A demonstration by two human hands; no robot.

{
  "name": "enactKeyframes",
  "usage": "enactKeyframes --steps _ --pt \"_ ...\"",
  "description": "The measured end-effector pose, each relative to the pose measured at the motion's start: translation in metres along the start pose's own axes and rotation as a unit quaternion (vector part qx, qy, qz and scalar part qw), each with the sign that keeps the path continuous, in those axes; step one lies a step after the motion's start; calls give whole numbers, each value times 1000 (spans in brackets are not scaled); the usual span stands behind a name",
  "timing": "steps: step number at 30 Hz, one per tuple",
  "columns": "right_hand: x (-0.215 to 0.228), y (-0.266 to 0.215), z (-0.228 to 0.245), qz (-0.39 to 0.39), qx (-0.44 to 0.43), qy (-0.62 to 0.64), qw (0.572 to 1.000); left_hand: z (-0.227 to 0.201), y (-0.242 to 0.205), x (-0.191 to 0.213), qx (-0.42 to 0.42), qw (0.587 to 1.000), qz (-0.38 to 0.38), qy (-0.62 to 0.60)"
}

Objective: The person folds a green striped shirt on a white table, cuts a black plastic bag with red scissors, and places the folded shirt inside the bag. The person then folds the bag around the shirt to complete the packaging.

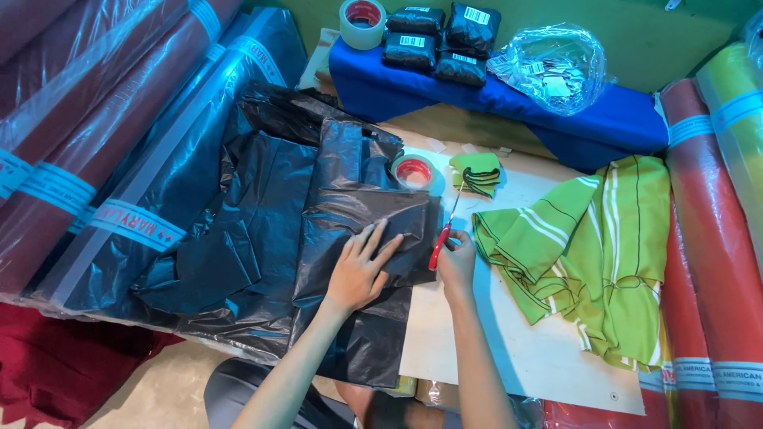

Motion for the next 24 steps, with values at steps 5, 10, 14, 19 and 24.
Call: enactKeyframes --steps 5,10,14,19,24 --pt "-3 -25 32 7 5 18 1000 -2 -9 -29 -36 996 86 17" --pt "-5 -18 30 3 29 -13 999 -1 -10 -41 -36 981 190 -5" --pt "3 -1 13 -9 46 -22 999 5 -8 -40 -1 983 176 -59" --pt "9 12 -3 -15 36 -21 999 7 -9 -44 -1 986 156 -65" --pt "11 15 -9 -21 23 -6 1000 4 -12 -47 0 986 161 -35"
Point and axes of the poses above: each hand's wrist, its own y-axis towards the middle knuckle, its own x-axis out of the back of the hand, z = x × y, the point moved 9 cm from there along y, towards the middle knuckle, and after that the axes turned 9 degrees about -x, right-handed, at the moved point
